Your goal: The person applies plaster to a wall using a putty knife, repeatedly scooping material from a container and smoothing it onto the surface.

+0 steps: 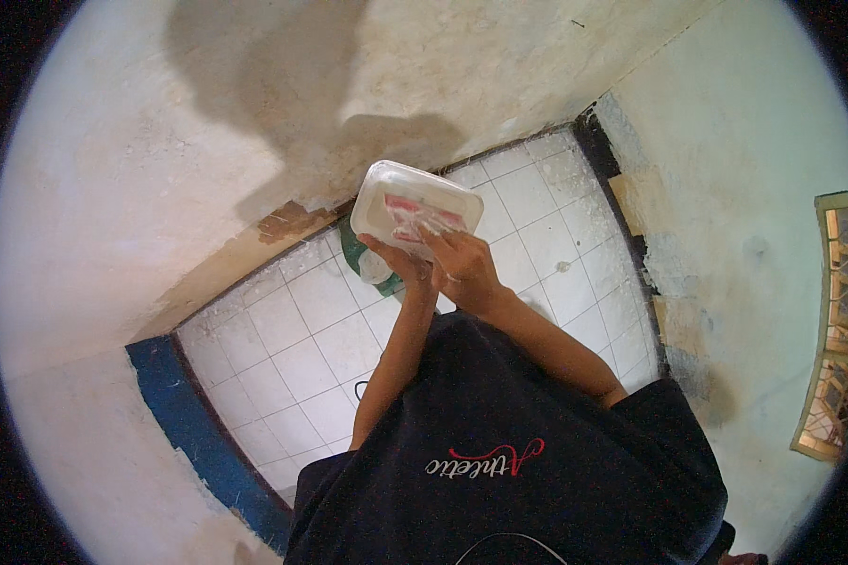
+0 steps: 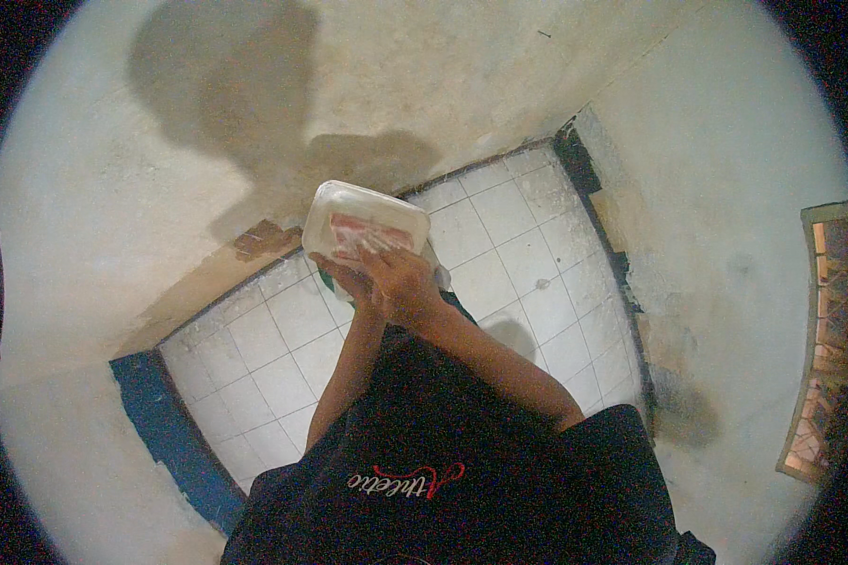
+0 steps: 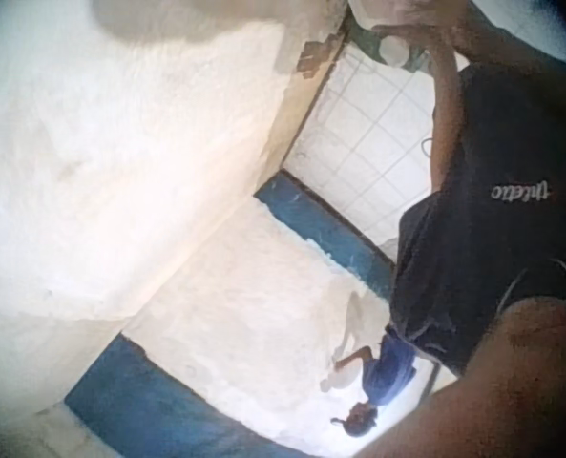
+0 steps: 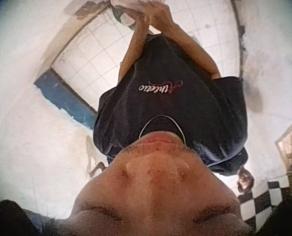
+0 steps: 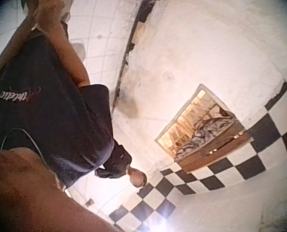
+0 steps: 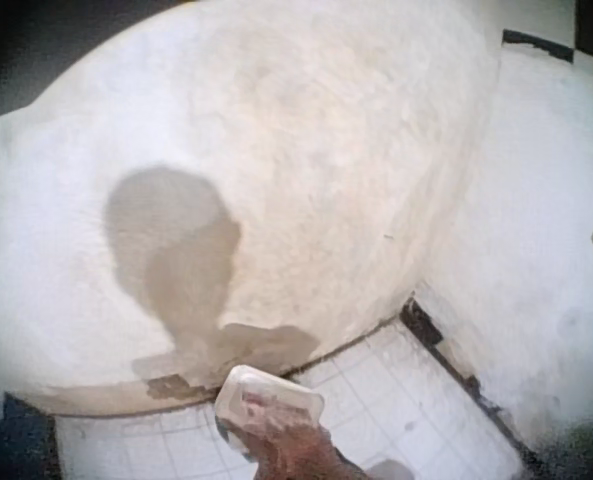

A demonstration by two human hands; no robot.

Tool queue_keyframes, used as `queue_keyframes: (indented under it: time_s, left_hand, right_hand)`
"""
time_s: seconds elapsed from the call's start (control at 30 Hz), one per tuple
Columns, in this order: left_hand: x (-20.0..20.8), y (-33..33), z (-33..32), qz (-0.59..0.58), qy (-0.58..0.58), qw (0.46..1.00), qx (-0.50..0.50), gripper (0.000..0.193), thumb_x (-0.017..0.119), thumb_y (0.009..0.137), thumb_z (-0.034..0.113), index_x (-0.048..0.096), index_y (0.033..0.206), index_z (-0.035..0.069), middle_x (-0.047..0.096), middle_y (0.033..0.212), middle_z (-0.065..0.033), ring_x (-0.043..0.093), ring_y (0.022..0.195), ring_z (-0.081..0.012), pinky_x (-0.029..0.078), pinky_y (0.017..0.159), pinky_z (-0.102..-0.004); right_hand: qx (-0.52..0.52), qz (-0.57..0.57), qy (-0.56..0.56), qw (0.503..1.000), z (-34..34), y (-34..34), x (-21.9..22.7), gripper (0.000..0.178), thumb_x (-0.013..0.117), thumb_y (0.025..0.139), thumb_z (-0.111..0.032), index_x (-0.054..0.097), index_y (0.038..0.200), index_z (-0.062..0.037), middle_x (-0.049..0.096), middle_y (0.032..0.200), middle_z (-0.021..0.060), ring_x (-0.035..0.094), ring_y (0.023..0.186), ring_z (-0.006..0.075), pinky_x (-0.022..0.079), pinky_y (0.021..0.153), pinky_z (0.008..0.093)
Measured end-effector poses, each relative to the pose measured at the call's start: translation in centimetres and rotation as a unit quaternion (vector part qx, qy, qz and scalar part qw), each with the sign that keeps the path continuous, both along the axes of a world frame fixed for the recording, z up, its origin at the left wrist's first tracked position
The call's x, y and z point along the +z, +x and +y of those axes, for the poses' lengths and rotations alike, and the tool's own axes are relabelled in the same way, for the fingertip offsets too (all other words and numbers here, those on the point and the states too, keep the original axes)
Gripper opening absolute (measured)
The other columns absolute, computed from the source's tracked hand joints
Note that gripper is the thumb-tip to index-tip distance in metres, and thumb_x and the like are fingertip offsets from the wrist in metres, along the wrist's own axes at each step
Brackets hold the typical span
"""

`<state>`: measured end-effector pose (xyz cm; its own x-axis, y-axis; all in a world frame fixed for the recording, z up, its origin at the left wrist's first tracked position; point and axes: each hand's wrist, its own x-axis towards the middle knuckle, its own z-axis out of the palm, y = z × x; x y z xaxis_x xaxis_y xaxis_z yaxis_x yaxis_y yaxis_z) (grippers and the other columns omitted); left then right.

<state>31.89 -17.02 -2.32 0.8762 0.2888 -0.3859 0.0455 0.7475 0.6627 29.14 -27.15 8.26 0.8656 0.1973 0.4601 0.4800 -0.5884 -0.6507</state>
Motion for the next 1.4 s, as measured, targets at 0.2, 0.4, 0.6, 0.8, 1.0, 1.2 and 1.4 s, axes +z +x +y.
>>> queue_keyframes:
  time_s: [0.2,0.4,0.6,0.8,1.0,1.2,1.4]
  left_hand:
    - [5.0,0.3,-1.8,0.008,0.051,0.998,0.035,0.078,0.022,0.09,0.072,0.029,0.139,0.012,0.04,0.132,-0.0124,0.042,0.12,-0.0288,0.036,0.104,-0.0415]
    - [3.3,0.4,-0.5,-0.06,0.013,0.998,0.003,0.082,0.02,0.088,0.075,0.027,0.142,0.014,0.036,0.137,-0.0127,0.039,0.124,-0.0293,0.036,0.105,-0.0434]
    - [5.6,0.4,-1.6,-0.029,-0.02,0.999,0.027,0.083,0.023,0.088,0.075,0.03,0.14,0.011,0.041,0.134,-0.011,0.044,0.122,-0.0261,0.039,0.104,-0.0384]
    - [4.2,0.6,-1.3,-0.07,-0.014,0.997,0.024,0.084,0.025,0.087,0.076,0.03,0.141,0.012,0.041,0.135,-0.0109,0.043,0.123,-0.0263,0.04,0.103,-0.0391]
    - [0.7,1.4,-0.2,-0.093,0.095,0.99,0.037,0.081,0.027,0.087,0.075,0.035,0.139,0.013,0.044,0.133,-0.0111,0.045,0.121,-0.0274,0.038,0.104,-0.043]
    - [3.0,1.8,-3.3,-0.041,-0.069,0.997,-0.018,0.08,0.031,0.088,0.073,0.034,0.139,0.012,0.043,0.136,-0.0107,0.043,0.124,-0.0284,0.036,0.106,-0.0433]
    - [3.3,2.4,-3.2,-0.026,-0.062,0.989,-0.13,0.076,0.026,0.09,0.071,0.033,0.141,0.015,0.042,0.138,-0.0103,0.042,0.126,-0.0294,0.037,0.106,-0.0442]
  right_hand:
    - [0.008,0.022,0.001,1.0,-0.5,-0.1,-0.9,0.046,0.059,0.067,0.007,0.06,0.113,0.0063,0.065,0.09,0.0226,0.066,0.076,0.0357,0.054,0.07,0.0402]
    - [-0.015,-0.054,0.043,0.998,-1.1,0.7,-0.6,0.043,0.059,0.069,0.008,0.06,0.112,0.0053,0.066,0.09,0.0228,0.067,0.075,0.0348,0.054,0.067,0.0398]
    - [0.016,-0.065,0.084,0.994,-1.0,0.1,0.2,0.038,0.059,0.068,0.008,0.063,0.106,0.006,0.066,0.086,0.0222,0.067,0.072,0.034,0.054,0.062,0.0382]
    - [-0.027,-0.046,0.046,0.998,-1.8,1.1,0.3,0.038,0.057,0.068,0.009,0.063,0.106,0.0057,0.066,0.082,0.0204,0.066,0.07,0.0346,0.054,0.063,0.0373]
    - [-0.004,-0.08,0.053,0.995,-1.3,0.1,0.6,0.034,0.058,0.072,0.009,0.063,0.105,0.0044,0.066,0.081,0.0208,0.066,0.069,0.0338,0.054,0.061,0.0378]
    - [-0.047,-0.074,0.022,0.996,-3.4,3.0,1.9,0.035,0.061,0.074,-0.005,0.058,0.107,0.0056,0.065,0.088,0.0206,0.065,0.075,0.0361,0.054,0.063,0.0433]
    - [-0.113,0.106,-0.038,0.987,-5.3,4.0,4.4,0.018,0.053,0.081,0.0,0.06,0.096,0.0052,0.06,0.076,0.0297,0.062,0.07,0.0426,0.051,0.061,0.0463]
